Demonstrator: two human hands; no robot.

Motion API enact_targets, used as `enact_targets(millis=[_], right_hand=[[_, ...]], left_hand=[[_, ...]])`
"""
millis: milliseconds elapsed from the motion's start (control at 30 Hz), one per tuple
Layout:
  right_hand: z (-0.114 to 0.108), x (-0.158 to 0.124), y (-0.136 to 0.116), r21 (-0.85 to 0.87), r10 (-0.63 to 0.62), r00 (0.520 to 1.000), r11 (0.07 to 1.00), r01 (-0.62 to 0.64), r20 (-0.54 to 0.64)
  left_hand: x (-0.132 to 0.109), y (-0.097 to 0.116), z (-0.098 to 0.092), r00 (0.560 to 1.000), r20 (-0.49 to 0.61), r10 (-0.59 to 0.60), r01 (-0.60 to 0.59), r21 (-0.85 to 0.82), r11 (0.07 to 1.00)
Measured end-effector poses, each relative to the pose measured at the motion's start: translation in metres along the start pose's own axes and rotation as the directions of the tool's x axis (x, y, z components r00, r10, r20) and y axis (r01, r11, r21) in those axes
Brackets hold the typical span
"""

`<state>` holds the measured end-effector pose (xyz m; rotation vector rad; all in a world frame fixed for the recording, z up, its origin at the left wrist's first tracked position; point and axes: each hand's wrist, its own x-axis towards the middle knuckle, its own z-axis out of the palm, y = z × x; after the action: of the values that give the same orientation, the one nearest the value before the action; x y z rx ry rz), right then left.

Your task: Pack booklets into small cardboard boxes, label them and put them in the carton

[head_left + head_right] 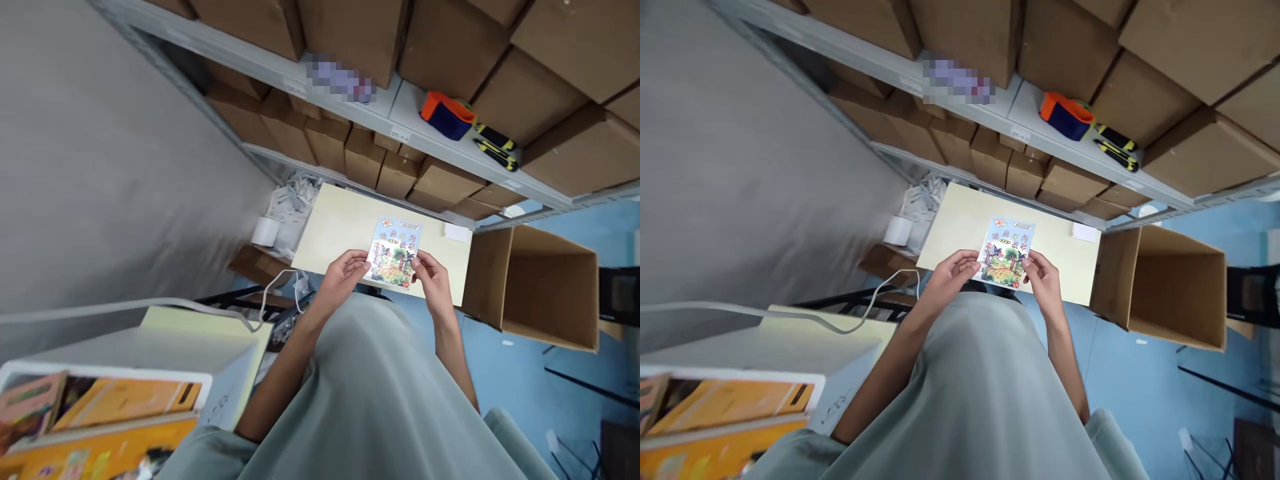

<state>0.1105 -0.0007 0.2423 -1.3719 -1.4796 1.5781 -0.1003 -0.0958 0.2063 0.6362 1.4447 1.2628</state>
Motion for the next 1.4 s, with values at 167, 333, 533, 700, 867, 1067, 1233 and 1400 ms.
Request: enact_targets(millis=[167,333,533,700,867,1067,1233,1400], right_hand=[[0.014,-0.012,-0.003,-0.013,-0.004,0.986,1.0,0.002,-0.168],[0.036,-0.022,-0.001,0.011,0.027,0.96,1.0,-0.025,-0.278],[0.053,-0.024,0.011,0.006,0.036,0.939,0.999,-0.036,-0.343],[0.065,-0.022,0.01,-0.209,-0.149,0.868,0.976,0.054,-0.474],[0.094,-0.019,-0.005,-0.134,-0.169,0.94,0.982,0.134,-0.296],[0.099,0.002,-0.012,-0.105,-0.188,0.936,0.981,0.163,-0.297],[0.06,0.012,-0.018,0.035,-0.121,0.969,0.991,0.132,-0.216],[0.029,0.016,-0.015,0.178,-0.031,0.987,0.982,0.059,-0.157]], left_hand=[[0.029,0.009,-0.011,0.991,0.133,-0.002,-0.002,0.027,1.0],[0.04,0.017,-0.021,0.961,0.277,-0.017,0.026,-0.029,0.999],[0.042,0.018,-0.03,0.951,0.309,-0.031,0.068,-0.11,0.992],[0.042,0.01,-0.025,0.982,0.184,0.033,-0.002,-0.165,0.986],[0.029,0.01,-0.011,0.981,0.038,0.19,-0.186,-0.09,0.978],[0.014,0.017,0.013,0.846,0.065,0.529,-0.525,0.264,0.809],[0.034,0.015,0.01,0.862,-0.117,0.494,-0.438,0.323,0.839],[0.057,0.014,0.011,0.983,0.04,0.18,-0.181,0.045,0.982]])
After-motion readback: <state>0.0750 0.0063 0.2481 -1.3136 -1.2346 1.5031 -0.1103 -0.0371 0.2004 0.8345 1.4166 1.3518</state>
